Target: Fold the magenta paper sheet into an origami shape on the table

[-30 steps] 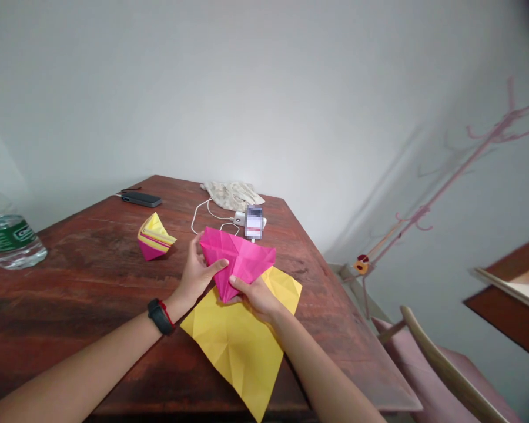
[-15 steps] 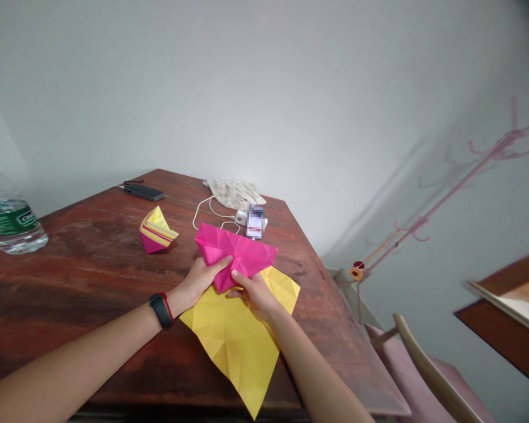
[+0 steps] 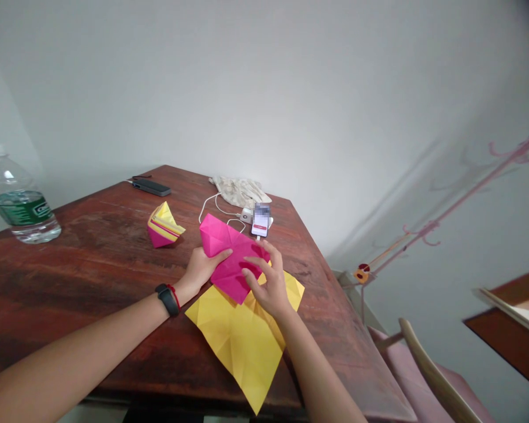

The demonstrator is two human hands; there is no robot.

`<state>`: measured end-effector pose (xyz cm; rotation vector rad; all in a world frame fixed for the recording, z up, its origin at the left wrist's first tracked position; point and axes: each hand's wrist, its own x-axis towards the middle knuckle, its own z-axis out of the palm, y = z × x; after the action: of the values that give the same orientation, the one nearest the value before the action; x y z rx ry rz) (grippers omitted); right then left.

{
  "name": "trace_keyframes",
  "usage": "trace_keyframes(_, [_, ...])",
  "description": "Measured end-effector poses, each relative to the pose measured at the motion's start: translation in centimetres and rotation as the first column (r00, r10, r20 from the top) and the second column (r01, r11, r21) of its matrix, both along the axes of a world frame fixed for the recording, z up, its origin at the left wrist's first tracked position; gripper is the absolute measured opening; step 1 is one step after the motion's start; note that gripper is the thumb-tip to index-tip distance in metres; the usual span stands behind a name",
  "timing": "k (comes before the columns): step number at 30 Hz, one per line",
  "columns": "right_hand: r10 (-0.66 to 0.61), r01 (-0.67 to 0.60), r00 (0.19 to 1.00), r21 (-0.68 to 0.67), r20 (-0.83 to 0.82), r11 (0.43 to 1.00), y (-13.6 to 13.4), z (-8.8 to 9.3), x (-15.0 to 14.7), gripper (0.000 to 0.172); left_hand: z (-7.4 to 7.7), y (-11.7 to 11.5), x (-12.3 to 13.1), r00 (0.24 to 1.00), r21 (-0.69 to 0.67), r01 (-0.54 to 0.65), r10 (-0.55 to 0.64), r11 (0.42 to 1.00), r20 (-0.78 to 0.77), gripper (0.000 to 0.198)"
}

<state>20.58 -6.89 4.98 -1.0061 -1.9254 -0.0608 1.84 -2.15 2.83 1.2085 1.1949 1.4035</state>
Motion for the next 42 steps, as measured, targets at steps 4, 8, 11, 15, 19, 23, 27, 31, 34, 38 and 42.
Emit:
trace_keyframes(4, [0.03,-0.027,0.998,-0.046,0.061,0.999,-0.2,0.4,0.5,0.035,-0.1,0.3,-0.1,0.996,-0.019,0.005,-0.003,1.0,0.089,0.049])
trace_keyframes(8, [0.077,-0.05,0.978,-0.141,0.196,0.989,-0.1,0.4,0.8,0.05,-0.2,0.9,-0.5,0.996,-0.06,-0.012,0.017,0.998,0.082,0.052])
trace_keyframes(11, [0.068,-0.012,0.946,-0.176,0.316,0.984,-0.1,0.2,0.6,0.043,-0.3,1.2,-0.8,0.997,-0.043,-0.034,0.036,0.998,0.061,0.054])
trace_keyframes(15, [0.038,0.01,0.945,-0.146,0.324,0.989,0.1,-0.2,0.2,0.012,-0.3,1.3,-0.8,1.0,-0.008,-0.017,0.017,1.0,-0.024,0.054])
trace_keyframes(19, [-0.059,0.082,0.977,-0.107,0.204,0.991,0.5,-0.9,-0.2,0.017,-0.3,0.8,-0.5,0.982,0.05,0.05,-0.039,0.998,-0.187,0.046])
trace_keyframes(23, [-0.215,0.221,0.973,-0.071,0.086,0.973,0.7,-1.4,-0.4,0.025,-0.3,0.1,0.0,0.957,0.1,0.091,-0.06,0.991,-0.282,0.044])
trace_keyframes(27, [-0.248,0.25,0.968,-0.081,0.034,0.965,0.9,-1.6,-0.4,0.026,-0.2,-0.5,0.3,0.954,0.126,0.135,-0.095,0.983,-0.283,0.042])
trace_keyframes(31, [-0.233,0.227,0.972,-0.142,-0.028,0.964,0.9,-1.6,-0.4,0.025,-0.2,-0.8,0.3,0.956,0.12,0.14,-0.102,0.983,-0.275,0.04])
trace_keyframes(34, [-0.237,0.222,0.969,-0.179,-0.068,0.959,0.9,-1.6,-0.4,0.028,0.0,-1.0,0.4,0.961,0.116,0.168,-0.136,0.979,-0.241,0.039])
trace_keyframes(38, [-0.238,0.216,0.965,-0.19,-0.106,0.958,1.0,-1.7,-0.4,0.031,0.2,-1.1,0.4,0.95,0.127,0.236,-0.201,0.964,-0.237,0.036])
trace_keyframes(42, [-0.24,0.209,0.96,-0.201,-0.146,0.957,1.3,-1.9,-0.3,0.032,0.1,-1.0,0.5,0.947,0.118,0.263,-0.232,0.958,-0.222,0.034])
